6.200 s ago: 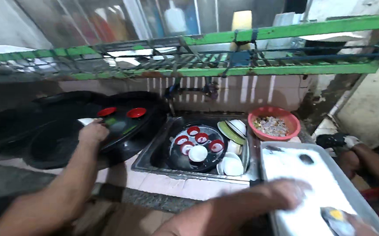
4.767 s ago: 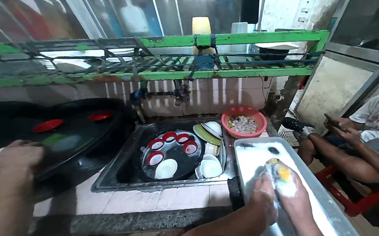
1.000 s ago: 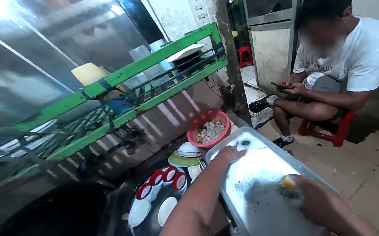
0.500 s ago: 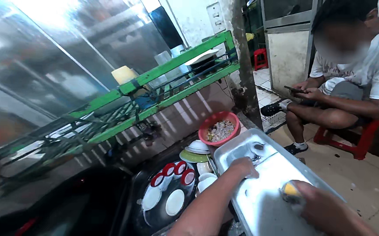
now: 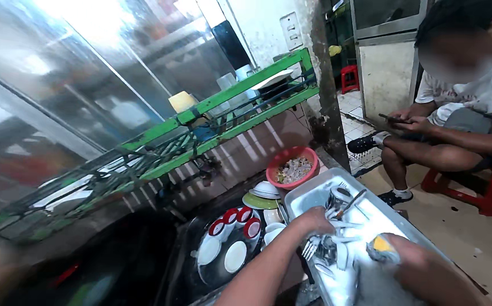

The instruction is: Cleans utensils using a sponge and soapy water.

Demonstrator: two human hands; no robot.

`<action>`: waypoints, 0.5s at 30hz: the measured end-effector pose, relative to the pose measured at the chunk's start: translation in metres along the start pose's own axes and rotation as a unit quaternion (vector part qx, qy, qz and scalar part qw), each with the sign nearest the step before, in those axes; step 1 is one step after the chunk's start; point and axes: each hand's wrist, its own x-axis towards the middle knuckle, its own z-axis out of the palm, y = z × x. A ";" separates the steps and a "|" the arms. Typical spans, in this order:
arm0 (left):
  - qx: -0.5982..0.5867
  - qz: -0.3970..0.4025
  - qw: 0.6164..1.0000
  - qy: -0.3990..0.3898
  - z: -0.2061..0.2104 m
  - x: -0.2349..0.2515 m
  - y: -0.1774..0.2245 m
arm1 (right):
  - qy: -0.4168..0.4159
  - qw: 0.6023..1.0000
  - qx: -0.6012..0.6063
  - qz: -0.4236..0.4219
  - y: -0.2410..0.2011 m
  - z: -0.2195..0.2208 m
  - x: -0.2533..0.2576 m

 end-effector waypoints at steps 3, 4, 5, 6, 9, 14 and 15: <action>-0.006 0.004 1.000 0.021 -0.011 0.011 -0.012 | 0.037 0.997 0.066 -0.001 0.002 -0.002 0.003; 0.008 0.005 1.000 0.025 -0.013 0.018 -0.018 | 0.058 0.994 0.093 -0.003 0.003 -0.001 0.004; 0.022 0.006 1.000 0.018 -0.014 0.026 -0.023 | 0.075 0.990 0.118 -0.003 0.004 -0.002 0.004; 0.033 0.005 0.999 0.006 -0.015 0.032 -0.026 | 0.088 0.986 0.142 0.000 0.004 -0.003 0.004; 0.040 -0.006 0.999 -0.012 -0.017 0.048 -0.028 | 0.115 0.978 0.177 -0.005 0.006 -0.005 0.003; -0.063 -0.028 0.997 0.046 0.006 0.077 -0.018 | 0.123 0.977 0.177 0.004 0.008 -0.004 0.006; -0.085 -0.023 0.994 0.059 0.014 0.081 -0.012 | 0.127 0.977 0.173 0.004 0.007 -0.004 0.006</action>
